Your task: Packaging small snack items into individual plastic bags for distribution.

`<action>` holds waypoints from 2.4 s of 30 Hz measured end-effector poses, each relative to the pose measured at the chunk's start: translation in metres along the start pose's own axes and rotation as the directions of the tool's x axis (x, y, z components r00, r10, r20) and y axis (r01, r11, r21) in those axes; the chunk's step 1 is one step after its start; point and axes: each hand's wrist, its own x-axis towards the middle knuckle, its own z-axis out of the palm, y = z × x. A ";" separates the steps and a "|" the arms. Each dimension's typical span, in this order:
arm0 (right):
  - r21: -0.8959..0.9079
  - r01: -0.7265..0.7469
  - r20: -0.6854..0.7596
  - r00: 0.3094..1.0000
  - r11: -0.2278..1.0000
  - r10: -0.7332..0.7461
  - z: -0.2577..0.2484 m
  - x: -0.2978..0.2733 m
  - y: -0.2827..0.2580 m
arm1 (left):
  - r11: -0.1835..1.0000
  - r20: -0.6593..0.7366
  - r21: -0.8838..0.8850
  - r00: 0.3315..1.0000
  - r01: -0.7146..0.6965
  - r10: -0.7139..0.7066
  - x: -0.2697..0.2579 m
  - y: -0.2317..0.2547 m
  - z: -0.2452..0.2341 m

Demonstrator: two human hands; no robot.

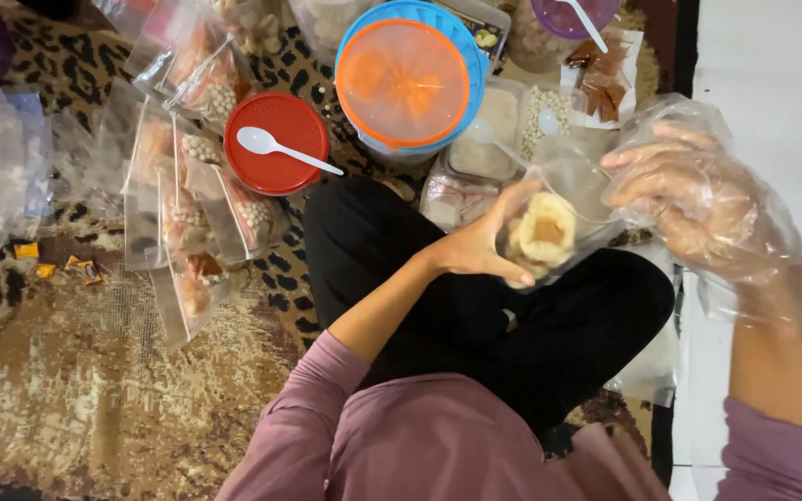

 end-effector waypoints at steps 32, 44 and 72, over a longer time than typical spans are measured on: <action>-0.545 0.067 -0.217 0.952 0.836 -0.217 0.191 0.169 0.047 | 1.000 -0.203 0.002 0.979 0.005 -0.004 0.042 -0.148 -0.016; -0.684 0.092 -0.266 0.892 0.724 -0.365 0.128 0.319 0.087 | 0.895 -0.209 0.221 0.916 0.387 -0.344 0.025 -0.059 -0.020; -0.601 0.019 0.311 0.926 0.799 0.212 0.173 0.438 0.139 | 0.917 -0.160 0.270 0.953 0.295 -0.259 0.034 -0.074 -0.017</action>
